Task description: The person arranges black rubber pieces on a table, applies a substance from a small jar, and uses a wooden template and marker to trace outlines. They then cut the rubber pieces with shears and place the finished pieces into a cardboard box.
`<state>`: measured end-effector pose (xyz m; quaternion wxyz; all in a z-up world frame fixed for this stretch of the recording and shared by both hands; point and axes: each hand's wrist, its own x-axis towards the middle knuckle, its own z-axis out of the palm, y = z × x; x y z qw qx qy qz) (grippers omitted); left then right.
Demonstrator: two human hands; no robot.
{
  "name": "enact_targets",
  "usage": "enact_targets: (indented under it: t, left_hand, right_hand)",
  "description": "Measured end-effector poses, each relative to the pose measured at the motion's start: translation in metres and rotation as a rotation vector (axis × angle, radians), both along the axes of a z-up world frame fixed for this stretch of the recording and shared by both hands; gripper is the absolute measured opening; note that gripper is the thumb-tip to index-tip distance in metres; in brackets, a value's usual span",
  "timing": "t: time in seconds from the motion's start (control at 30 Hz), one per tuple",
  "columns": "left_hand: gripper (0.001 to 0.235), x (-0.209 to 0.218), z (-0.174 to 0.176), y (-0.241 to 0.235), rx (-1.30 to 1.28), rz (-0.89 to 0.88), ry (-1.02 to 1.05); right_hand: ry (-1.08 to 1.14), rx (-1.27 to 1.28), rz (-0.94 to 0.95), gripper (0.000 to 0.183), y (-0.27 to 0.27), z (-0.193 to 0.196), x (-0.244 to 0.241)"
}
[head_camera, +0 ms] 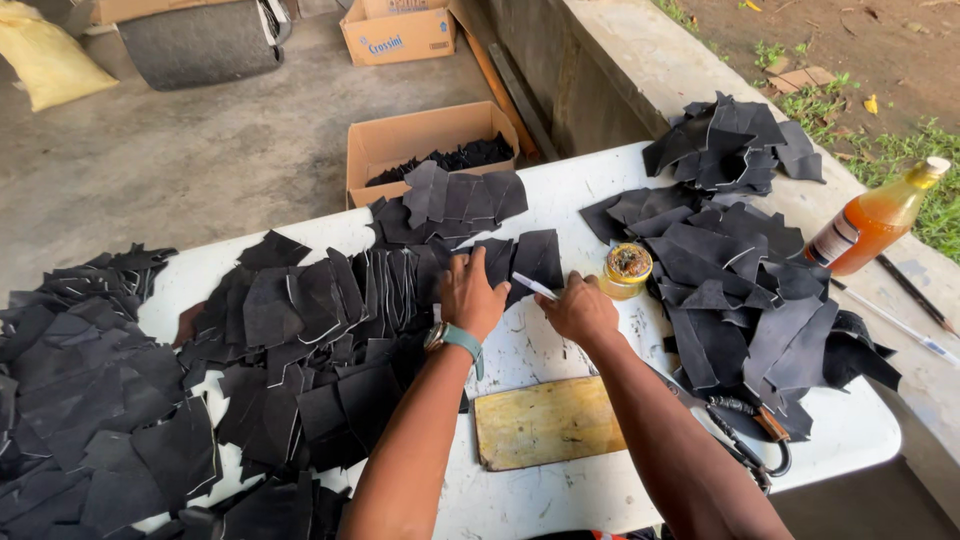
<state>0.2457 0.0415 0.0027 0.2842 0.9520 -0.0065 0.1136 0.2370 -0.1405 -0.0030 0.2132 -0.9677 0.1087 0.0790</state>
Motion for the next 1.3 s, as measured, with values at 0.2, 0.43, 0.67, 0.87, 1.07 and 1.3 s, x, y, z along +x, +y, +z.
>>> enact_targets:
  t: [0.2, 0.43, 0.67, 0.87, 1.07, 1.3]
  left_hand:
    - [0.084, 0.012, -0.002, -0.007, -0.051, 0.126, 0.259]
    - [0.072, 0.013, -0.015, -0.006, 0.034, 0.067, 0.147]
    - [0.061, 0.016, -0.006, -0.009, 0.052, 0.084, 0.202]
    - [0.057, 0.014, -0.015, -0.001, 0.081, 0.053, 0.209]
    - [0.04, 0.004, -0.008, 0.0, 0.067, -0.042, -0.101]
    - [0.056, -0.043, 0.02, 0.04, -0.872, -0.55, 0.213]
  right_hand:
    - [-0.12, 0.304, -0.206, 0.072, 0.009, -0.003, 0.02]
    - [-0.261, 0.756, -0.283, 0.065, 0.016, -0.004, 0.021]
    - [-0.369, 0.784, -0.178, 0.058, 0.014, 0.004, 0.012]
    - [-0.513, 0.831, -0.06, 0.045, -0.016, 0.037, -0.004]
    - [-0.486, 1.136, 0.066, 0.05, -0.043, 0.081, -0.039]
    - [0.0, 1.334, 0.09, 0.053, -0.044, 0.061, -0.08]
